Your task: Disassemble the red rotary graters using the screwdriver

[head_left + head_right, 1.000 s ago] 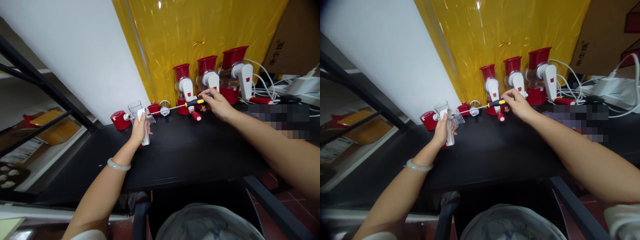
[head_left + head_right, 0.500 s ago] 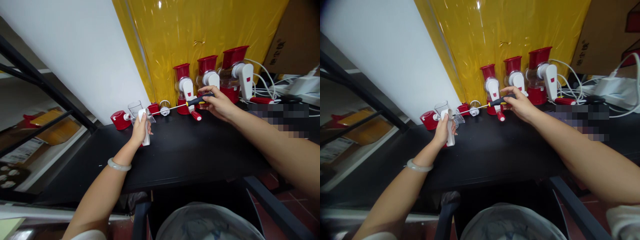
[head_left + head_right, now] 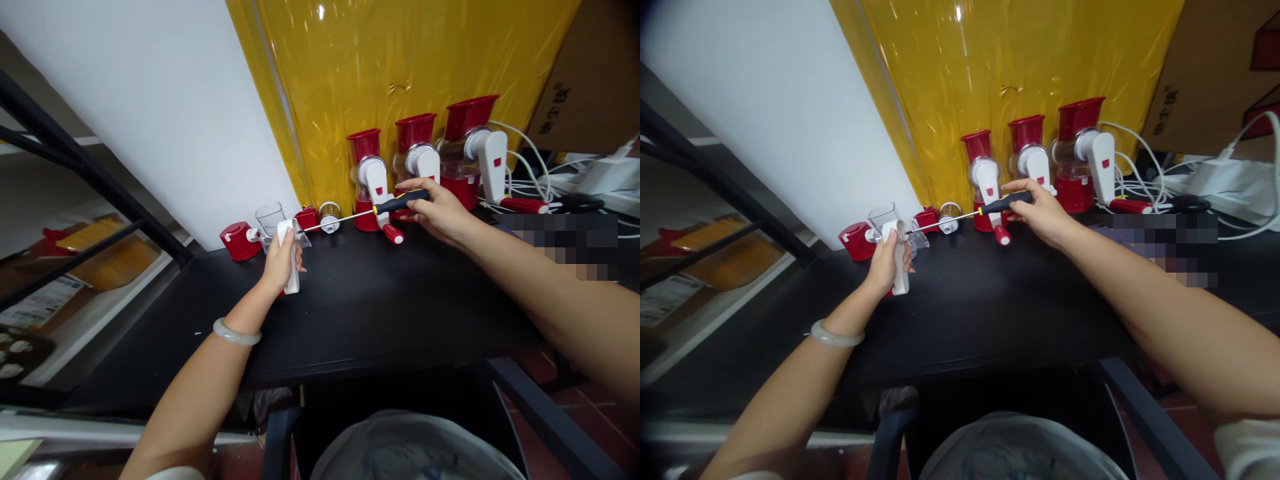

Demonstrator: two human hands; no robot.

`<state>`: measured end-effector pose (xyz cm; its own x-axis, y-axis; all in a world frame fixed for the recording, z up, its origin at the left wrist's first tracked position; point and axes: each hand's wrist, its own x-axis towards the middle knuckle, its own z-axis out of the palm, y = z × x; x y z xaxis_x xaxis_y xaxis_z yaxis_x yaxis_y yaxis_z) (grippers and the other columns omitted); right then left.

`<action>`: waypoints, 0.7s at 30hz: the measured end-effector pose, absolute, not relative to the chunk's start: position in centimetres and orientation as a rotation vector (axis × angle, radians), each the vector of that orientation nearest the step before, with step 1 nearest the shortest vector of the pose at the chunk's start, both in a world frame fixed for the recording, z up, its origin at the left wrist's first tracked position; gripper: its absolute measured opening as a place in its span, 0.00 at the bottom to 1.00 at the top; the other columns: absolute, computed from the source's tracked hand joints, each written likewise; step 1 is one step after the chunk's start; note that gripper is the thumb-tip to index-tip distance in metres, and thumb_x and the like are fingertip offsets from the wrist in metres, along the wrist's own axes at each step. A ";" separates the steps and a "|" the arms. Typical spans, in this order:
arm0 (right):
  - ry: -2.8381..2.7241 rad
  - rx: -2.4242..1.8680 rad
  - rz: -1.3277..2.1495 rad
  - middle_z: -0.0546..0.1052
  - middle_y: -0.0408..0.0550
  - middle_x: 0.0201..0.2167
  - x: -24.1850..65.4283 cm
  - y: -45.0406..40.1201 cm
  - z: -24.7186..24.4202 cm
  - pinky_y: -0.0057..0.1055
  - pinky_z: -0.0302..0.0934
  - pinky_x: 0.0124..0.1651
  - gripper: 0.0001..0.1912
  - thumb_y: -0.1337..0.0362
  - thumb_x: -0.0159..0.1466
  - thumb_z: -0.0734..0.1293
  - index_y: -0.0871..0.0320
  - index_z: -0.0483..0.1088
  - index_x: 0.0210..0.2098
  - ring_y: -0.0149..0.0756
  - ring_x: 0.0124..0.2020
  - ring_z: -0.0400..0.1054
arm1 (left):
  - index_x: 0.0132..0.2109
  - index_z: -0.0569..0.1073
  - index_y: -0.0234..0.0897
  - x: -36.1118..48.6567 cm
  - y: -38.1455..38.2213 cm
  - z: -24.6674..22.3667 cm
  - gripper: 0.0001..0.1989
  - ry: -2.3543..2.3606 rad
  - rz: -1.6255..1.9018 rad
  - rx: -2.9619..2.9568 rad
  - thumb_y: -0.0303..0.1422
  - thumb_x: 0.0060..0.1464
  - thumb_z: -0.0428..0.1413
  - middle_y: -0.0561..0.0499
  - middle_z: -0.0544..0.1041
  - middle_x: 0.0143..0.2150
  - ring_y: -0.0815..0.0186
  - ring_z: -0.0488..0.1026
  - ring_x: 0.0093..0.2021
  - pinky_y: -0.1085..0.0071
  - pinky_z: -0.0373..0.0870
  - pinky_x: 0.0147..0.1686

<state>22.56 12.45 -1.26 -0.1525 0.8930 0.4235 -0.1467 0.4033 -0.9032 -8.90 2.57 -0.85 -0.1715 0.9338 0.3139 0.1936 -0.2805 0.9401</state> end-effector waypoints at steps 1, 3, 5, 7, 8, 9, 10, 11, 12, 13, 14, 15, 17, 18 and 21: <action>-1.428 -0.708 1.068 0.76 0.46 0.42 22.6 12.4 -1.3 0.43 0.76 0.43 0.18 0.65 0.55 0.72 0.49 0.72 0.45 0.40 0.40 0.75 | 0.39 0.63 0.42 -8.9 2.6 -0.9 0.30 1.327 1.507 1.458 0.65 0.53 0.56 0.62 0.64 0.20 0.72 0.61 0.15 0.72 0.69 0.16; -1.424 -0.682 1.086 0.75 0.45 0.42 22.7 12.4 -1.2 0.44 0.76 0.43 0.19 0.65 0.55 0.72 0.48 0.71 0.45 0.40 0.40 0.75 | 0.40 0.63 0.42 -8.8 2.5 -0.9 0.30 1.327 1.501 1.449 0.65 0.53 0.56 0.62 0.64 0.20 0.72 0.61 0.15 0.72 0.69 0.16; -1.419 -0.655 1.086 0.74 0.45 0.41 22.7 12.5 -1.2 0.43 0.76 0.43 0.18 0.64 0.55 0.73 0.48 0.71 0.45 0.40 0.40 0.75 | 0.40 0.63 0.42 -8.8 2.5 -0.9 0.30 1.329 1.492 1.443 0.65 0.53 0.56 0.62 0.65 0.20 0.72 0.61 0.15 0.72 0.70 0.16; -1.424 -0.641 1.064 0.74 0.45 0.41 22.8 12.6 -1.3 0.42 0.76 0.41 0.16 0.59 0.56 0.73 0.48 0.70 0.44 0.41 0.42 0.75 | 0.39 0.63 0.42 -8.7 2.5 -0.9 0.31 1.331 1.489 1.444 0.65 0.53 0.57 0.62 0.65 0.20 0.72 0.61 0.15 0.72 0.70 0.16; -1.429 -0.639 1.046 0.75 0.45 0.42 22.8 12.7 -1.4 0.42 0.76 0.41 0.15 0.56 0.58 0.73 0.48 0.70 0.43 0.42 0.42 0.75 | 0.39 0.63 0.42 -8.7 2.4 -0.9 0.31 1.331 1.493 1.447 0.66 0.52 0.57 0.62 0.65 0.20 0.72 0.61 0.15 0.72 0.70 0.16; -1.435 -0.642 1.025 0.75 0.46 0.41 22.8 12.8 -1.5 0.41 0.76 0.40 0.14 0.51 0.60 0.72 0.48 0.71 0.42 0.42 0.43 0.75 | 0.39 0.62 0.42 -8.7 2.4 -0.8 0.31 1.331 1.497 1.451 0.66 0.51 0.57 0.62 0.65 0.20 0.72 0.61 0.15 0.72 0.70 0.16; -1.443 -0.649 1.000 0.75 0.46 0.41 22.8 13.0 -1.7 0.40 0.76 0.38 0.15 0.47 0.63 0.71 0.49 0.71 0.41 0.42 0.42 0.75 | 0.39 0.62 0.42 -8.7 2.4 -0.8 0.32 1.332 1.500 1.453 0.66 0.51 0.57 0.62 0.64 0.20 0.72 0.61 0.15 0.72 0.71 0.16; -1.451 -0.659 0.974 0.76 0.47 0.39 22.8 13.2 -1.9 0.39 0.75 0.37 0.18 0.42 0.64 0.69 0.49 0.71 0.40 0.41 0.40 0.75 | 0.39 0.62 0.42 -8.7 2.4 -0.7 0.32 1.333 1.502 1.452 0.66 0.51 0.57 0.62 0.64 0.20 0.72 0.61 0.15 0.72 0.71 0.16; -1.462 -0.668 0.948 0.75 0.47 0.36 22.8 13.3 -2.0 0.38 0.74 0.35 0.21 0.39 0.65 0.67 0.50 0.72 0.39 0.40 0.37 0.75 | 0.39 0.63 0.42 -8.8 2.4 -0.7 0.32 1.333 1.504 1.449 0.66 0.51 0.57 0.62 0.64 0.20 0.72 0.61 0.15 0.72 0.71 0.16; -1.474 -0.676 0.922 0.75 0.47 0.34 22.8 13.5 -2.2 0.37 0.73 0.33 0.23 0.37 0.65 0.66 0.50 0.72 0.39 0.39 0.33 0.74 | 0.39 0.63 0.42 -8.8 2.4 -0.7 0.32 1.333 1.507 1.446 0.66 0.51 0.57 0.62 0.64 0.20 0.72 0.61 0.15 0.72 0.71 0.16; -1.485 -0.680 0.901 0.74 0.46 0.31 22.8 13.7 -2.3 0.36 0.72 0.32 0.24 0.36 0.65 0.66 0.51 0.72 0.39 0.37 0.29 0.72 | 0.39 0.63 0.42 -8.8 2.4 -0.7 0.32 1.331 1.509 1.444 0.67 0.51 0.56 0.62 0.65 0.20 0.72 0.61 0.15 0.72 0.71 0.16; -1.492 -0.679 0.890 0.74 0.45 0.29 22.8 13.8 -2.4 0.35 0.71 0.30 0.24 0.36 0.65 0.67 0.51 0.72 0.39 0.35 0.26 0.70 | 0.39 0.63 0.42 -8.9 2.5 -0.8 0.32 1.326 1.514 1.444 0.67 0.51 0.56 0.62 0.65 0.20 0.72 0.61 0.15 0.72 0.71 0.16; -1.484 -0.665 0.899 0.73 0.43 0.28 22.7 13.9 -2.5 0.33 0.69 0.28 0.23 0.38 0.64 0.69 0.51 0.72 0.41 0.33 0.23 0.68 | 0.40 0.64 0.41 -9.0 2.6 -1.1 0.33 1.311 1.526 1.442 0.68 0.51 0.55 0.62 0.65 0.20 0.72 0.61 0.15 0.71 0.71 0.17; -1.468 -0.658 0.920 0.73 0.42 0.28 22.7 13.9 -2.6 0.33 0.69 0.28 0.22 0.40 0.64 0.70 0.51 0.71 0.43 0.32 0.23 0.68 | 0.42 0.65 0.41 -9.1 2.7 -1.3 0.34 1.302 1.532 1.439 0.69 0.52 0.54 0.61 0.66 0.20 0.71 0.62 0.15 0.71 0.71 0.17; -1.373 -0.664 1.027 0.74 0.39 0.30 22.3 13.9 -2.6 0.30 0.69 0.27 0.20 0.45 0.62 0.73 0.50 0.69 0.44 0.30 0.23 0.69 | 0.54 0.67 0.40 -9.3 3.0 -1.4 0.37 1.267 1.550 1.448 0.68 0.56 0.50 0.60 0.69 0.21 0.70 0.65 0.15 0.71 0.72 0.19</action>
